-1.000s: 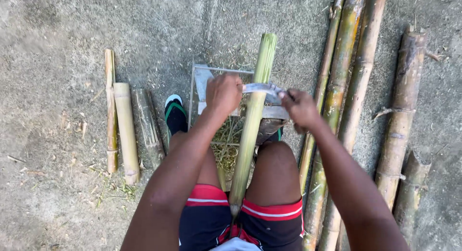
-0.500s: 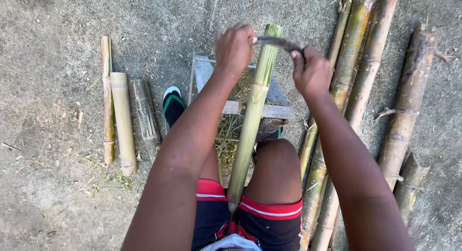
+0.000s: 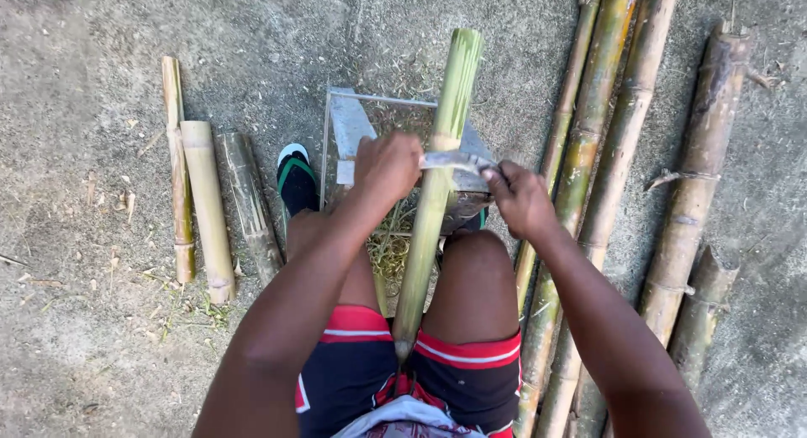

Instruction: Shaving or stripping the outer skin of a bamboo stalk using a curved blade.

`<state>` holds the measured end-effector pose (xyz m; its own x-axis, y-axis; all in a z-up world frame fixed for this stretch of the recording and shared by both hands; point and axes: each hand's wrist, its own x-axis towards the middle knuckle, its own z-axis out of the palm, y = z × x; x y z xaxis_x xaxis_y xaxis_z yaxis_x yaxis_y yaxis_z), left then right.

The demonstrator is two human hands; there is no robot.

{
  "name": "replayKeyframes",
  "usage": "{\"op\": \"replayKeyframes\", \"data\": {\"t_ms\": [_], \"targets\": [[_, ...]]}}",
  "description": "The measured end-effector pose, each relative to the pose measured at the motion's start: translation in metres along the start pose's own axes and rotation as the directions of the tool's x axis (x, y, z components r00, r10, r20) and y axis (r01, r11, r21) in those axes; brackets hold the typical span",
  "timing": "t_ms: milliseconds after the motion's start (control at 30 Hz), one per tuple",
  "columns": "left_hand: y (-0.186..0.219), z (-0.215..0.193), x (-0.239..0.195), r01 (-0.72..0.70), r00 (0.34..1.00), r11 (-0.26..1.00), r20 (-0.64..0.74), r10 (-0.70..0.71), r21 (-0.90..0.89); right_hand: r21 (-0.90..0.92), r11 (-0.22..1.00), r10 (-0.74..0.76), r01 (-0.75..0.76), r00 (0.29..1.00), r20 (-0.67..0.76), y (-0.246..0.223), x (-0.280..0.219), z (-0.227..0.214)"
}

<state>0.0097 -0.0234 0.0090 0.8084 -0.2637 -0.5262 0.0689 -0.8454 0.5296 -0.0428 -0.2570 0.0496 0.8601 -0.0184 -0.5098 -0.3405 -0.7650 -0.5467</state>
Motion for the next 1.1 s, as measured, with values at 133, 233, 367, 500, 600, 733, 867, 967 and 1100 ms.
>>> {"op": "replayKeyframes", "data": {"t_ms": [133, 233, 367, 500, 600, 733, 867, 967, 1100], "targets": [[-0.016, 0.018, -0.006, -0.284, 0.860, 0.959, -0.447, 0.246, -0.018, 0.041, 0.931, -0.351, 0.363, 0.921, -0.169, 0.032, 0.008, 0.020], [-0.010, 0.010, 0.026, -0.163, 0.958, 0.986, -0.237, 0.163, 0.019, 0.007, 0.998, -0.055, 0.055, 0.997, -0.060, 0.023, 0.035, 0.011], [0.005, -0.021, 0.085, -0.203, 0.844, 0.977, -0.495, 0.205, 0.059, 0.077, 0.979, -0.162, 0.187, 0.955, -0.249, 0.012, 0.092, 0.000], [0.009, -0.045, 0.138, -0.122, 0.825, 0.969, -0.521, 0.219, 0.214, 0.012, 0.938, -0.308, 0.347, 0.848, -0.432, 0.015, 0.144, 0.003], [0.005, -0.059, 0.149, -0.125, 0.841, 0.976, -0.503, 0.201, 0.180, 0.022, 0.936, -0.305, 0.352, 0.840, -0.450, 0.009, 0.161, 0.006], [-0.001, -0.047, 0.134, -0.184, 0.743, 0.954, -0.603, 0.291, 0.235, -0.050, 0.906, -0.393, 0.419, 0.792, -0.467, 0.019, 0.148, 0.011], [0.003, -0.038, 0.076, -0.156, 0.870, 0.972, -0.442, 0.220, 0.178, 0.085, 0.954, -0.252, 0.289, 0.921, -0.298, 0.035, 0.115, 0.020], [0.000, -0.027, 0.049, -0.212, 0.851, 0.964, -0.454, 0.263, 0.162, -0.024, 0.922, -0.373, 0.386, 0.869, -0.326, 0.035, 0.086, 0.021], [-0.004, -0.018, 0.023, -0.189, 0.888, 0.980, -0.414, 0.200, 0.066, -0.099, 0.944, -0.330, 0.315, 0.910, -0.250, 0.035, 0.056, 0.027]]}}
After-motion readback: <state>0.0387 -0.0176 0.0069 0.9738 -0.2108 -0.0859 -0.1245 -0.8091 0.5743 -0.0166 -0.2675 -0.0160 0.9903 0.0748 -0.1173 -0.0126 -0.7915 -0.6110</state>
